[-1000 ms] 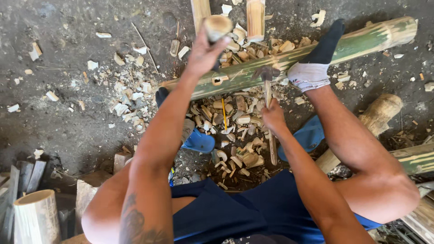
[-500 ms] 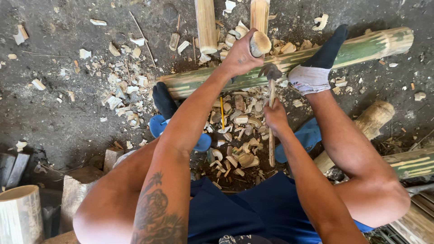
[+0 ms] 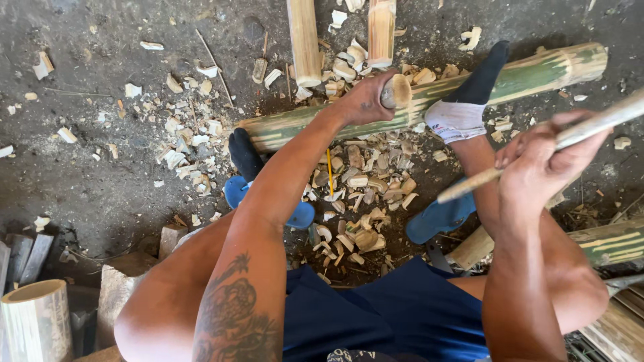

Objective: The person sits on the floor and uses a hammer and chisel to carve and shape bamboo pieces. They measure and mark bamboo with a tape measure and pencil, then use a hammer and chisel to create holes and smooth surfaces.

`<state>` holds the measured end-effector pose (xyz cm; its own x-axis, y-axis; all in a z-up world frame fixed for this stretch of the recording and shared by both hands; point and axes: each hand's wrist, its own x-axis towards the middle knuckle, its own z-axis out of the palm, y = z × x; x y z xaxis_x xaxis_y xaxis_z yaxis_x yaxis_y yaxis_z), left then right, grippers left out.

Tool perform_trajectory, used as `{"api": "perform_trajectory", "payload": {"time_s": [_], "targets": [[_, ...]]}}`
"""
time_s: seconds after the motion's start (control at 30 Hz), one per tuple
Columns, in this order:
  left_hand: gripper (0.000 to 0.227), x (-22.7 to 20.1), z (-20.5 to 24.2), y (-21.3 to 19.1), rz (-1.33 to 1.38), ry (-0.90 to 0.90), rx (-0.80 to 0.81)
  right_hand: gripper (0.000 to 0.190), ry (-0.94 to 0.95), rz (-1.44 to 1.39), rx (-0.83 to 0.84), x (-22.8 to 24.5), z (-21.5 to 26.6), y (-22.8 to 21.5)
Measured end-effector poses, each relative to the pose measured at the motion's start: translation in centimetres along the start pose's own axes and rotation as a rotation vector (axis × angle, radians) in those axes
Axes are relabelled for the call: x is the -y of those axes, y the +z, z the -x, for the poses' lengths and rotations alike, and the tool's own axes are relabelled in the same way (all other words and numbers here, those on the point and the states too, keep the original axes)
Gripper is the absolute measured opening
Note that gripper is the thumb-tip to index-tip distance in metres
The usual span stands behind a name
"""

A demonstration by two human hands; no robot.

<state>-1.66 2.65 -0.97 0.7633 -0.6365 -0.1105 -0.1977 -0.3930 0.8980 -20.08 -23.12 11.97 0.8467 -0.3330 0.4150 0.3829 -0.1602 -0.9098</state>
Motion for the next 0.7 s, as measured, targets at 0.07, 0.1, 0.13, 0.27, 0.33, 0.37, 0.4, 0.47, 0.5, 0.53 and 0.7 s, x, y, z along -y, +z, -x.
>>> {"api": "perform_trajectory", "payload": {"time_s": [0.07,0.1,0.13,0.27,0.33,0.37,0.4,0.47,0.5,0.53,0.7], "targets": [[0.109,-0.1,-0.5,0.2,-0.002,-0.072,0.036,0.023,-0.005,0.118,-0.001,-1.3,1.2,2.2],[0.108,-0.2,-0.4,0.6,-0.051,-0.045,0.038,0.024,0.162,0.306,0.115,-2.7,2.6,4.0],[0.107,-0.4,-0.2,0.8,-0.106,-0.016,0.038,0.025,0.313,0.498,0.250,-4.0,4.1,5.4],[0.081,-2.2,0.4,1.7,-0.181,0.044,0.143,0.031,0.527,0.796,0.498,-6.4,5.9,4.1],[0.095,-2.6,0.2,1.7,-0.216,-0.001,0.104,0.031,0.335,0.685,0.342,-5.4,4.1,1.1],[0.102,-2.6,-0.3,1.6,-0.234,-0.018,0.086,0.032,0.247,0.615,0.252,-4.6,2.7,-0.4],[0.098,-2.4,0.1,1.9,-0.185,-0.048,0.104,0.032,0.221,0.500,0.152,-3.1,2.1,-2.3],[0.092,-1.8,0.3,1.9,-0.099,-0.099,0.136,0.032,0.120,0.249,-0.037,-0.7,0.1,-5.1],[0.095,-1.7,0.1,1.6,-0.099,-0.043,0.119,0.033,0.061,0.171,-0.127,-0.3,-0.4,-5.0],[0.098,-1.5,-0.1,1.6,-0.095,0.010,0.100,0.033,0.014,0.116,-0.193,-0.4,-0.7,-4.6],[0.095,-0.7,0.6,1.3,-0.168,0.074,0.060,0.034,0.414,0.601,0.267,-8.6,6.3,5.6]]}}
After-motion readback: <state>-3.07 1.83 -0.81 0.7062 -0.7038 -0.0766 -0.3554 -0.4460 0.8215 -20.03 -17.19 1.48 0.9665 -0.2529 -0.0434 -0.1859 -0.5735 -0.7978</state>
